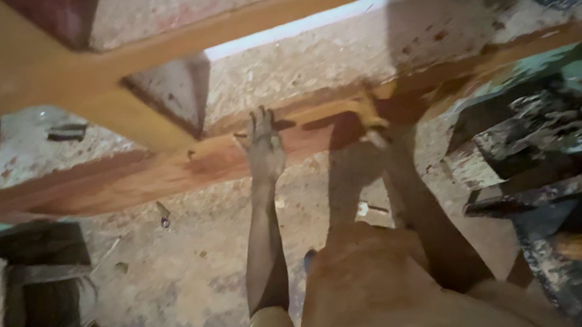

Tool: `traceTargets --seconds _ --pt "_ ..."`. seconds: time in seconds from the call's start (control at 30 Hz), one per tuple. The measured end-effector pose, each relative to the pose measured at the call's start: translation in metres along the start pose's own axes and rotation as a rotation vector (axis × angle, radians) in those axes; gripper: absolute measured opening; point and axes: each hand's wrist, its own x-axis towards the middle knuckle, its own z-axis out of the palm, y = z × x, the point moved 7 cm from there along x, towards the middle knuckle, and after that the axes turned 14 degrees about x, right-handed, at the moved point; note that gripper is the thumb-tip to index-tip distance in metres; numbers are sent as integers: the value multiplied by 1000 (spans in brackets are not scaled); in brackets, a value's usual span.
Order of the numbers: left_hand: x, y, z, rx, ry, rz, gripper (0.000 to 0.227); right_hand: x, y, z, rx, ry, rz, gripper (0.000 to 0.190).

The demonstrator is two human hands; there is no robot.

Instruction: The person paints a wooden frame with a brush, applying brown paint to the horizontal and vertical members. The person holds the frame with one hand while brushing with the other, moving along the length of the frame.

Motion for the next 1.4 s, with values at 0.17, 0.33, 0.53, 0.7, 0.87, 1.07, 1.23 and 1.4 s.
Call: traceTargets --seconds 0.17,0.33,0.53,0.7,0.87,1.07,1.23,1.4 --pt "-12 -4 7 11 49 0 65 -21 -88 -115 115 276 -256 35" --pt "0 -4 11 42 67 11 63 -16 -101 -126 70 358 -254 38" --pt "1 -3 14 56 104 15 63 -2 -66 -49 -154 214 -269 37" --pt "-2 -9 8 -80 38 -46 58 -23 11 51 -166 -54 -15 37" --pt "-5 1 1 -81 69 -61 58 -39 37 94 -140 -180 180 37" --pt "-7 2 8 -34 95 -50 63 -23 -13 42 -159 -58 49 37" --pt "-5 0 11 -16 117 -11 61 -9 -61 -14 -192 118 -118 37" --pt "-4 -3 13 17 52 -4 67 -15 -65 -40 -249 244 -235 38"
